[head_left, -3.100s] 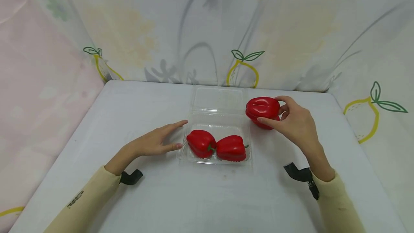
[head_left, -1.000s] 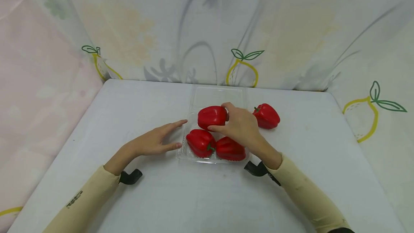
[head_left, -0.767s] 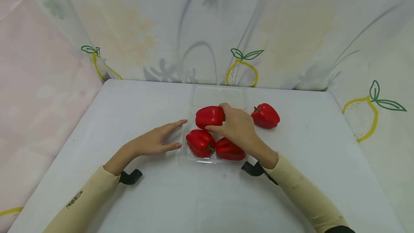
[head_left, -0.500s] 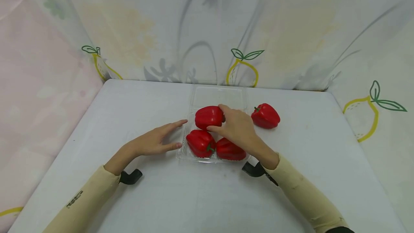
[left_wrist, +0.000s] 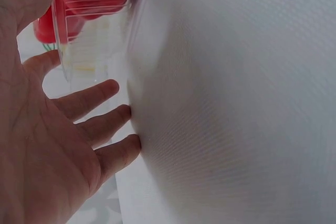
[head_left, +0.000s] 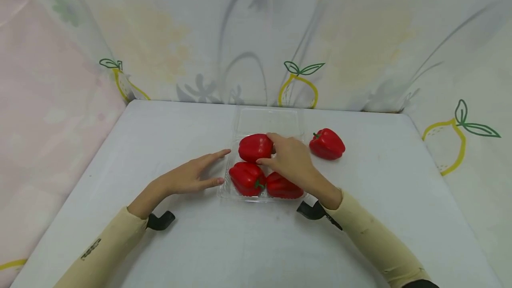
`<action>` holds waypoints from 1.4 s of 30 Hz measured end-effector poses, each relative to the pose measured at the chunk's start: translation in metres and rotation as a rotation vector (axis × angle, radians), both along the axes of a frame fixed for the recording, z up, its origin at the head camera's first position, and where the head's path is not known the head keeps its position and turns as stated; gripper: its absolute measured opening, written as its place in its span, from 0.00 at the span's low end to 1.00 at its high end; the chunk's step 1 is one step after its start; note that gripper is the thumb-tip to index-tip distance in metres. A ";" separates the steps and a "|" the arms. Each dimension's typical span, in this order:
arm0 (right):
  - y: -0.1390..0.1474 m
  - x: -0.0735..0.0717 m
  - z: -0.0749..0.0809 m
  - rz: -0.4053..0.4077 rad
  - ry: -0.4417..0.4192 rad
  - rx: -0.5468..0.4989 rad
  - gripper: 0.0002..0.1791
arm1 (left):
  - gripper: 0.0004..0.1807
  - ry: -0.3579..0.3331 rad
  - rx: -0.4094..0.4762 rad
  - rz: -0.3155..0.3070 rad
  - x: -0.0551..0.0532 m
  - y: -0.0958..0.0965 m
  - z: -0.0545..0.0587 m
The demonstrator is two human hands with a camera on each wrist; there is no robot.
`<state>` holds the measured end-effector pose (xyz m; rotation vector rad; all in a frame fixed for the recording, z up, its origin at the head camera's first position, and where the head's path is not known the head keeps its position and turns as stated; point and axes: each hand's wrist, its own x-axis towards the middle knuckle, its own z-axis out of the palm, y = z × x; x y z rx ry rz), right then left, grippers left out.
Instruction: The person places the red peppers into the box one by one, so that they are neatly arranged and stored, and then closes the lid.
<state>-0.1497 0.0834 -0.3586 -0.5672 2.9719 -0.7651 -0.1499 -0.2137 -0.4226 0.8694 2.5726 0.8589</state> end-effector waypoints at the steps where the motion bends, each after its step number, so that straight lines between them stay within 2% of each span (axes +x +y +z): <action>1: -0.002 0.000 0.000 -0.003 0.002 0.007 0.38 | 0.45 0.002 -0.004 0.002 0.000 0.000 0.000; 18: -0.019 0.001 -0.002 -0.032 -0.042 0.069 0.37 | 0.44 0.009 -0.009 0.002 0.002 -0.004 0.000; 27: -0.017 -0.002 -0.004 0.047 -0.038 0.173 0.26 | 0.43 0.002 0.001 -0.008 0.003 -0.003 0.001; 36: -0.012 -0.005 -0.006 0.111 -0.100 0.225 0.33 | 0.44 -0.001 -0.006 -0.006 0.002 -0.002 0.001; 42: -0.018 -0.006 -0.006 0.136 -0.059 0.307 0.33 | 0.43 -0.008 0.012 -0.019 0.001 0.000 0.000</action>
